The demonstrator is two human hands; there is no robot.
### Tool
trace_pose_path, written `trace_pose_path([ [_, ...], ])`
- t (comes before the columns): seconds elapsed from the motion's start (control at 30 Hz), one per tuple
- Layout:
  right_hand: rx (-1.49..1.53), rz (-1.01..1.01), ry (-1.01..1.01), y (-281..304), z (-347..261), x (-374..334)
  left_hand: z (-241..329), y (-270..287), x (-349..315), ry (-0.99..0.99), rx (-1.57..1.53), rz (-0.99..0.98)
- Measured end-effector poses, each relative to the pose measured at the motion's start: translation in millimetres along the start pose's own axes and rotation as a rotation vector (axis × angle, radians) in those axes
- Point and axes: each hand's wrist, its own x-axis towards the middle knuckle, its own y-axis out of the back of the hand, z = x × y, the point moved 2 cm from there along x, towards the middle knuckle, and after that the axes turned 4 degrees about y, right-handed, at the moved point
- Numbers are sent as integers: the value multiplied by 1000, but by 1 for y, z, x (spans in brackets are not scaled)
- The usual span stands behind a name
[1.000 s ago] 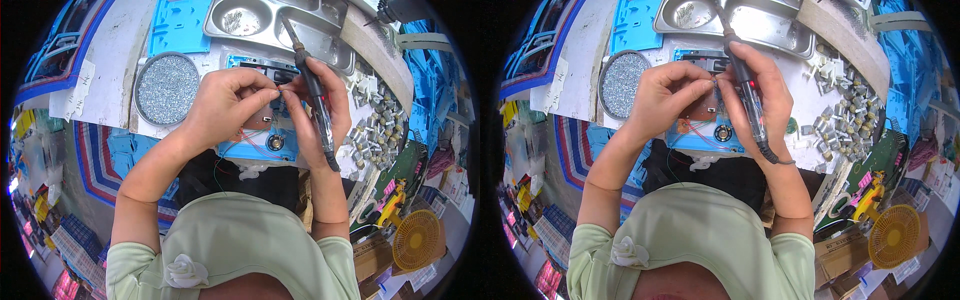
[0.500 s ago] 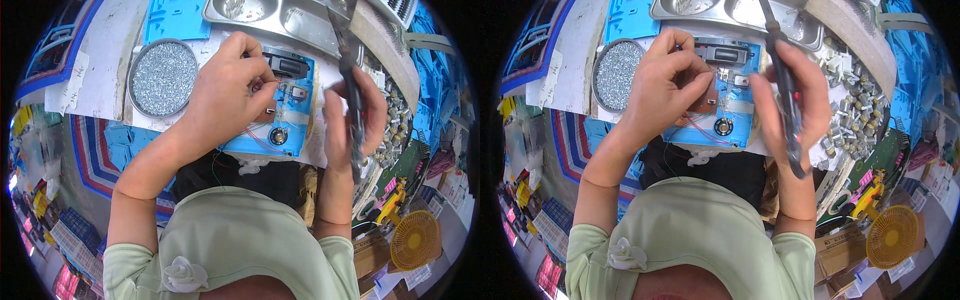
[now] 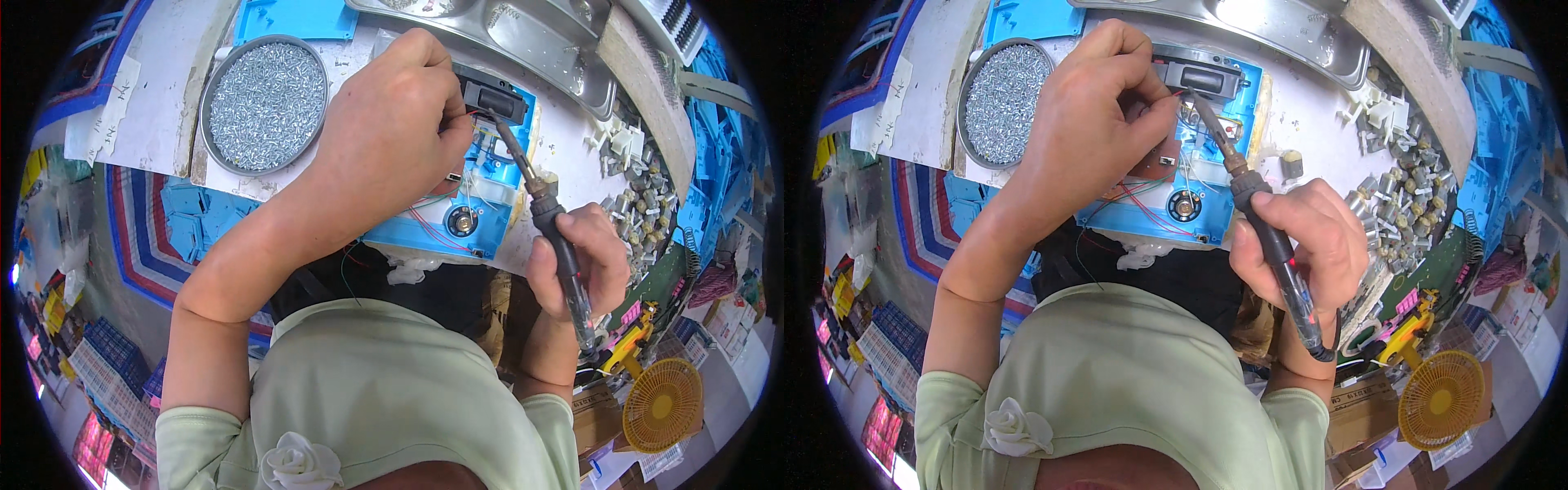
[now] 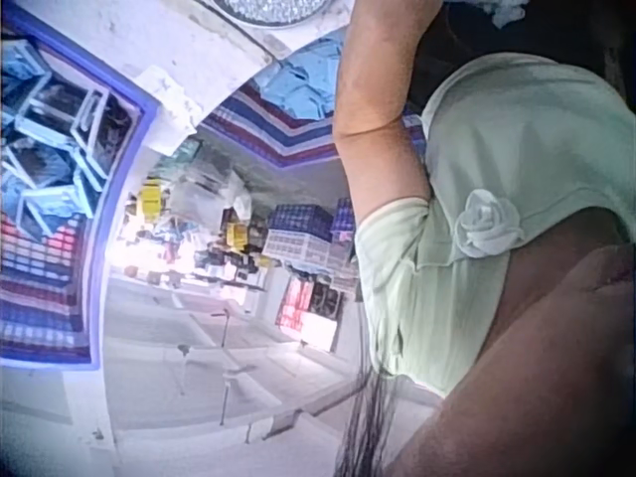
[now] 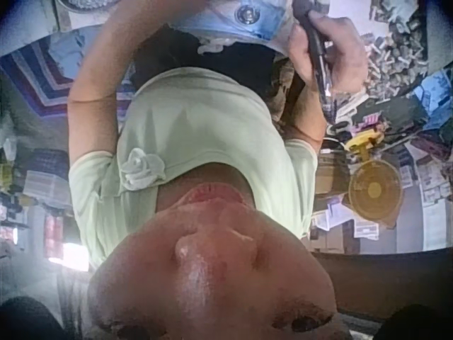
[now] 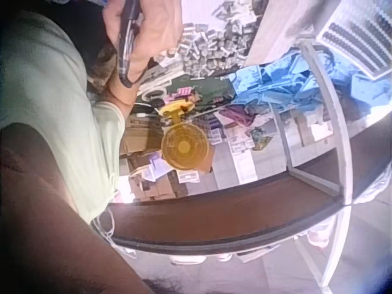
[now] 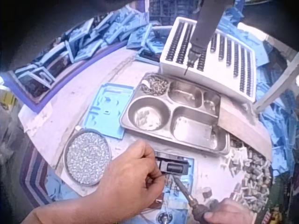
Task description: Assembling or repairing an electronic device by installing internal components, soldering wires, and securing the casing with screws.
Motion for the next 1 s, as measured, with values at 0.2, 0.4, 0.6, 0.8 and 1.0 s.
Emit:
trace_pose_path([
  [0.2, -13, -45, -3, -2, 3, -3, -2, 0, 0, -23, -20, 9],
  [0.4, -49, -58, 10, -4, 4, 1, -2, -1, 1, 16, -40, -1],
  [0.6, -158, -150, 44, -3, -3, 6, -2, -1, 1, -13, -3, 26],
  [0.8, -145, -146, 0, 1, -7, 4, -2, -1, 0, 2, -11, 24],
  [1.0, -51, -103, 15, 5, 0, 0, -1, -1, 0, 34, -17, 18],
])
